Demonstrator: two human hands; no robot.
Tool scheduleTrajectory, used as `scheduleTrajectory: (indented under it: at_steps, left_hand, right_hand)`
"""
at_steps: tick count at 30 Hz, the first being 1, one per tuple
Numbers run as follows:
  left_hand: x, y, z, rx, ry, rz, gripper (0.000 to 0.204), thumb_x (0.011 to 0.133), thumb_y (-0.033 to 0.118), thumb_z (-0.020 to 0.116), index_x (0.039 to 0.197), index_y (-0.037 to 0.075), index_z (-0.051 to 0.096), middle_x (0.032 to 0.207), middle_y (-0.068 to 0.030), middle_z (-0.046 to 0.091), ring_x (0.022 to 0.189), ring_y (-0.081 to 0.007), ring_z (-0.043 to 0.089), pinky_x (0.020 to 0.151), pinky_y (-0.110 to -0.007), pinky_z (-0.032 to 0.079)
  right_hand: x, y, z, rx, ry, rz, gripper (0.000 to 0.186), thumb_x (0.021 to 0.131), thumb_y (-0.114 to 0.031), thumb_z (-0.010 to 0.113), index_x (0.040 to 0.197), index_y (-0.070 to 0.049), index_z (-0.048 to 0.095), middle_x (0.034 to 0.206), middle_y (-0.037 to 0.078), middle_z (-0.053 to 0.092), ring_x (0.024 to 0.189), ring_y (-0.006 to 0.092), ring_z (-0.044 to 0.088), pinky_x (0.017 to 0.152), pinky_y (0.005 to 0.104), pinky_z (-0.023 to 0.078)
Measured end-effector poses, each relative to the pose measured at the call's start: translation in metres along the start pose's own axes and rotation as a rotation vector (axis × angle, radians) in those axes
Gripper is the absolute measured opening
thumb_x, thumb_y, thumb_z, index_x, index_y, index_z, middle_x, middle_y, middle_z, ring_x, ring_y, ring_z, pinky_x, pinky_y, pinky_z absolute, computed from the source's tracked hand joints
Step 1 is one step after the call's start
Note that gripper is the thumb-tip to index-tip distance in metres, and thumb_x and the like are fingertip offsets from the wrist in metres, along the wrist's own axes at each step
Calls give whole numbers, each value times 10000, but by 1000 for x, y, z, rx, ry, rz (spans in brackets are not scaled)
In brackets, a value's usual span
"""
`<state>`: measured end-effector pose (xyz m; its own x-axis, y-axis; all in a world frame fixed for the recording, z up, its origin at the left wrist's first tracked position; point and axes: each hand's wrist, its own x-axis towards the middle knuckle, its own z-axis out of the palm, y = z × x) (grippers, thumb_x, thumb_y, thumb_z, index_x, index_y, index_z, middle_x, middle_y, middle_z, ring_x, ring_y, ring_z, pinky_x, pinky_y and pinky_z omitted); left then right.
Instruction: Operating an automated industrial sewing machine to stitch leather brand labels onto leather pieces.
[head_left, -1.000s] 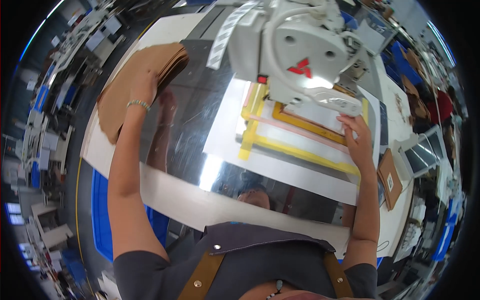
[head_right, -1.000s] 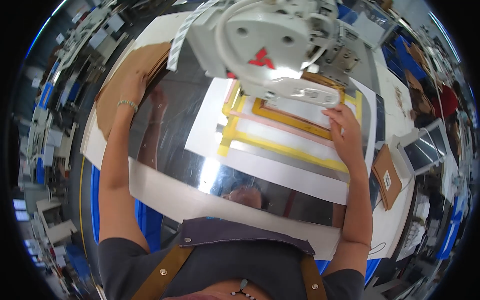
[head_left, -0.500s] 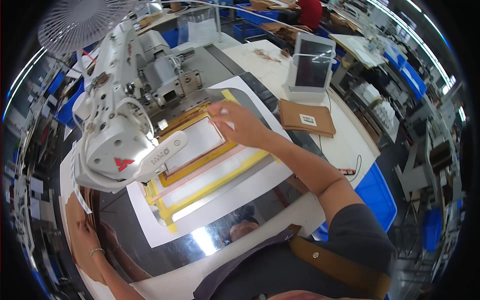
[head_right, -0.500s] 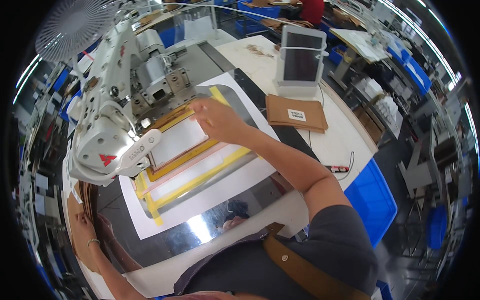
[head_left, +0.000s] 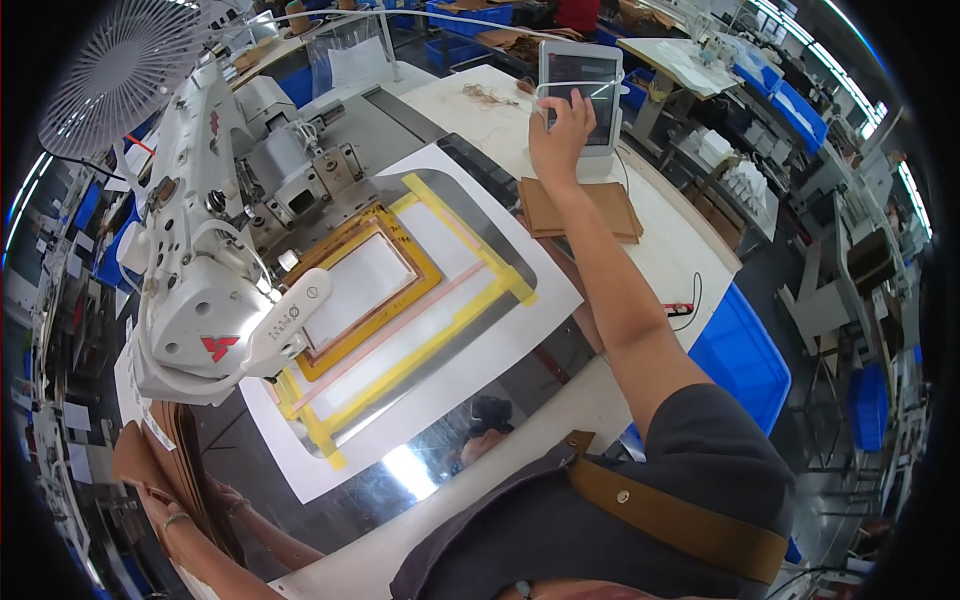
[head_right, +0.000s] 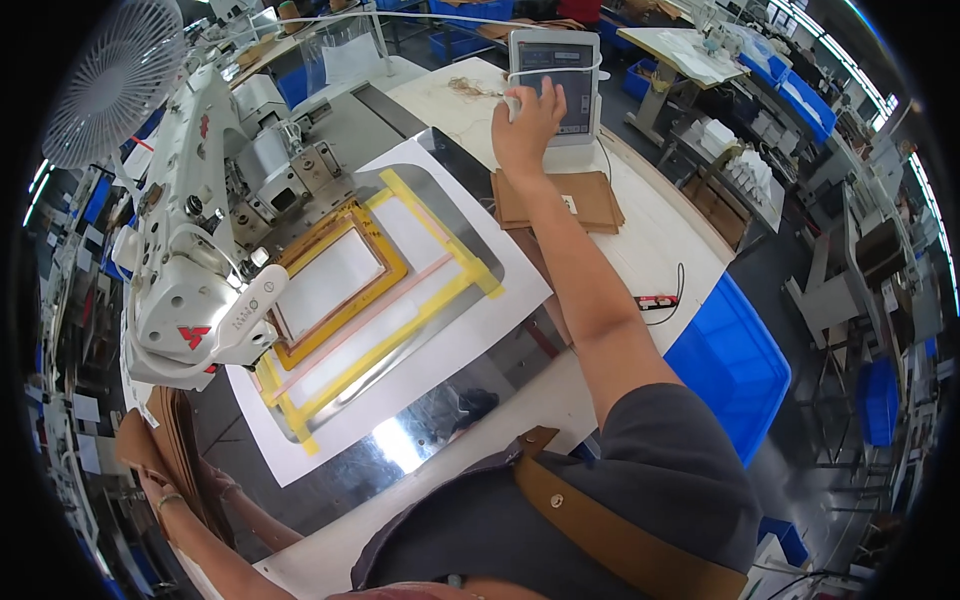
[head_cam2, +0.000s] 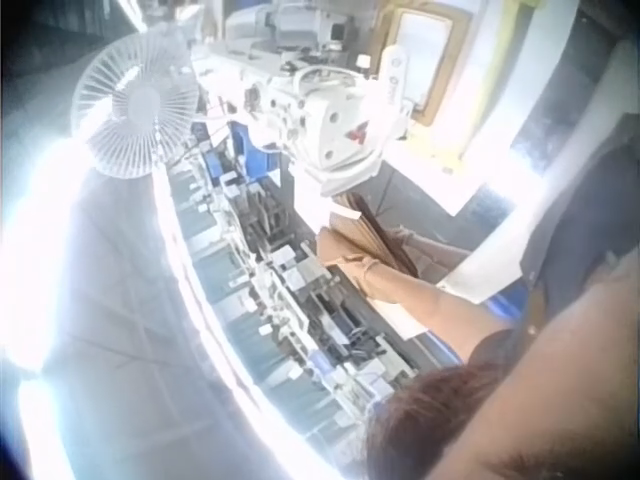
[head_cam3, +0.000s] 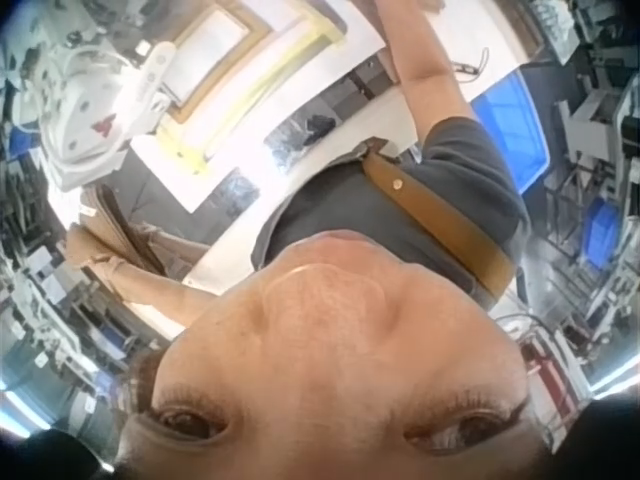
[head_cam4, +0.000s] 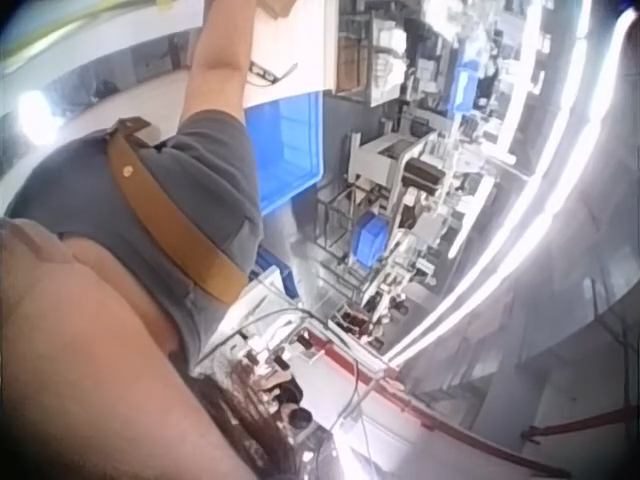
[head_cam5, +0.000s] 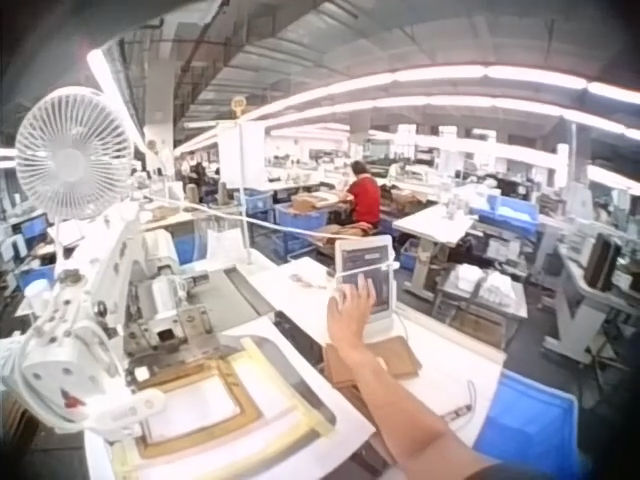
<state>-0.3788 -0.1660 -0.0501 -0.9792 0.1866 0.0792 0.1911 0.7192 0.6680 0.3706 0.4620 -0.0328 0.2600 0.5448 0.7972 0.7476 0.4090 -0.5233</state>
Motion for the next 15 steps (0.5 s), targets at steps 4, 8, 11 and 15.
scheduleTrajectory:
  at_steps: [4,8,11,15]
  left_hand:
    - [-27,33,-22,216,328,218,399,1090,251,559,1338,-36,684,1257,-198,746,1103,-313,732,953,-392,566]
    - [-120,74,23,200,47,640,313,1050,117,557,1293,-29,692,1165,-251,740,1032,-428,709,899,-461,561]
    - [-184,102,65,468,-120,875,306,1043,100,545,1286,12,709,1173,-254,733,1070,-441,699,916,-517,561]
    - [-245,112,88,364,-134,1078,288,1001,68,588,1240,42,746,1337,-152,725,1174,-376,698,983,-462,576]
  right_hand:
    - [-1,-47,-23,283,111,-312,109,932,-95,679,1039,-86,700,1347,199,612,1358,413,455,1112,533,386]
    - [-32,-110,-53,586,-137,-641,83,912,-57,670,990,-49,695,1042,104,717,1043,327,657,932,419,518]
    - [-75,-153,-72,677,-306,-1047,141,828,-25,684,964,-60,701,952,88,706,957,284,687,828,397,555]
    - [-125,-197,-87,737,-780,-1343,245,808,-99,764,1047,-61,727,1098,95,723,1057,262,682,894,392,548]
